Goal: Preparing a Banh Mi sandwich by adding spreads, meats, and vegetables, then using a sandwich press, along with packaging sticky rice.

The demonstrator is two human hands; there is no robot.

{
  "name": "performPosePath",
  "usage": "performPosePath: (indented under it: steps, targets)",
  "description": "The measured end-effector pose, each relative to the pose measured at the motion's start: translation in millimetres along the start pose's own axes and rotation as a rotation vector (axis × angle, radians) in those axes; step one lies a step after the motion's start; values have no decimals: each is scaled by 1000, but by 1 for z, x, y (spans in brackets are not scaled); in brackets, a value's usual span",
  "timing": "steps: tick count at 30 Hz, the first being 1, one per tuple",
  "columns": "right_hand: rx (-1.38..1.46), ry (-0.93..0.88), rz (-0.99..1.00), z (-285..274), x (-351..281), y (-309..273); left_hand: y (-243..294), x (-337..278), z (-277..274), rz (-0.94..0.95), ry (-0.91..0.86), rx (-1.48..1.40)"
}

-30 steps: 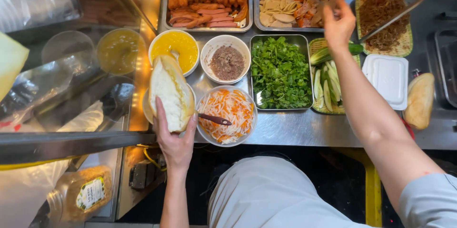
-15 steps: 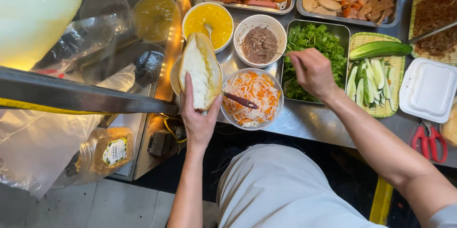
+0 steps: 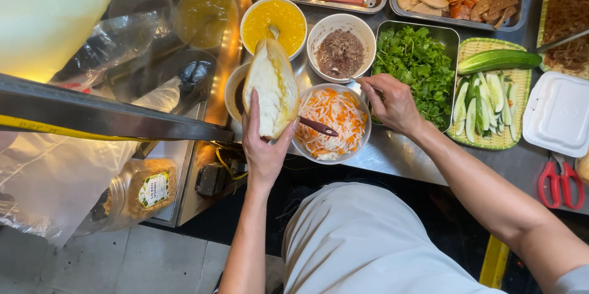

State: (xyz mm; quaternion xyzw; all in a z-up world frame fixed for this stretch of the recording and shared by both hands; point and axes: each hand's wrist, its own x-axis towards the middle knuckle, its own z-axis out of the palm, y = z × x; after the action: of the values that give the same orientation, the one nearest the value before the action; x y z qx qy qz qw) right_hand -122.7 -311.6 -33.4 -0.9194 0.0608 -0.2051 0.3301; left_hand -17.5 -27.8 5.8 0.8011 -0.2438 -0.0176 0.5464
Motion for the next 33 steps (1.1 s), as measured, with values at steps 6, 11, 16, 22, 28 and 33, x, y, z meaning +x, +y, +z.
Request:
performPosePath:
  steps: [6,11,16,22,28,33]
  targets:
    - [120,20,162,1,-4,-1,-1,1,2,-4,-27,17]
    - [509,165,403,21,-14,44,0,10,8,-45,-62,44]
    - [1014,351,638,-10,0,25,6,27,27,-14,-140,75]
    - [337,249,80,-41,19,-53,39,36,50,78,-186,82]
    - [47,11,-446,-45,-19,-80,47,52,35,-62,-86,42]
    - [256,-18,-237,-60,-15,-61,46,45,26,76,-89,50]
